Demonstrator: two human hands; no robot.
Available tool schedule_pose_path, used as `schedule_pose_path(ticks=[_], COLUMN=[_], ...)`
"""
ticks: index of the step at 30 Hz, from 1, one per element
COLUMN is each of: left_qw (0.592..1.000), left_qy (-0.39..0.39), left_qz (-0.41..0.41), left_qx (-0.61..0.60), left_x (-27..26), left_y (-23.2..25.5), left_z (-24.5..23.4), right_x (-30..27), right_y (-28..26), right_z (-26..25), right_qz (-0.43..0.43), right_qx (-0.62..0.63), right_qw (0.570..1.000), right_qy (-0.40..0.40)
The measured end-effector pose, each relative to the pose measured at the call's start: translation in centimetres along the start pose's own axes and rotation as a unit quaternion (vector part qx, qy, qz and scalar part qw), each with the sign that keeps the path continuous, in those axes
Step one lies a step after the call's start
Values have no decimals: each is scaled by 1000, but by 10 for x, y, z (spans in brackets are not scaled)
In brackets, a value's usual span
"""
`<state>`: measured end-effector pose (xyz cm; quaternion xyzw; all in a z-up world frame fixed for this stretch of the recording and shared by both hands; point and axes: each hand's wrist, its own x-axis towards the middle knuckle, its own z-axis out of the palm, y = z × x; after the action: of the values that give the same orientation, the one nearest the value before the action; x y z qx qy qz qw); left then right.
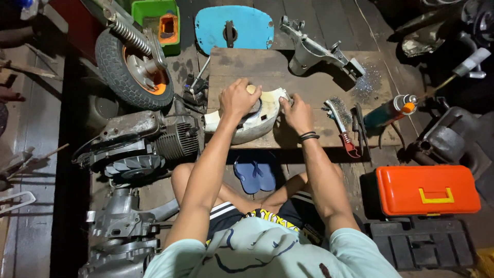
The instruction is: Cleaning the inner edge of a hole on a motorcycle plastic part using a metal rod
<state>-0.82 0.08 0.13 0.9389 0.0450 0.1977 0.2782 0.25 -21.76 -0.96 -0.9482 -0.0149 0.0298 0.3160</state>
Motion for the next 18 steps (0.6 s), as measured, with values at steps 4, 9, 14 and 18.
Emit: schedule_pose_path(ticks=[4, 9, 14, 18], left_qw=[1000, 1000, 1000, 1000], left_qy=[3, 15, 13, 19], left_qz=[6, 13, 8, 10], left_qx=[3, 1, 4, 10], left_x=[-1, 0, -2, -3], left_y=[-1, 1, 0, 2], left_z=[1, -2, -1, -2], right_x=[-8, -7, -8, -8], right_y=[1, 5, 7, 3], right_z=[-3, -2, -5, -13], right_qz=[8, 39, 16, 10], right_qx=[46, 61, 65, 47], right_qw=[999, 997, 998, 999], right_qy=[10, 22, 15, 22])
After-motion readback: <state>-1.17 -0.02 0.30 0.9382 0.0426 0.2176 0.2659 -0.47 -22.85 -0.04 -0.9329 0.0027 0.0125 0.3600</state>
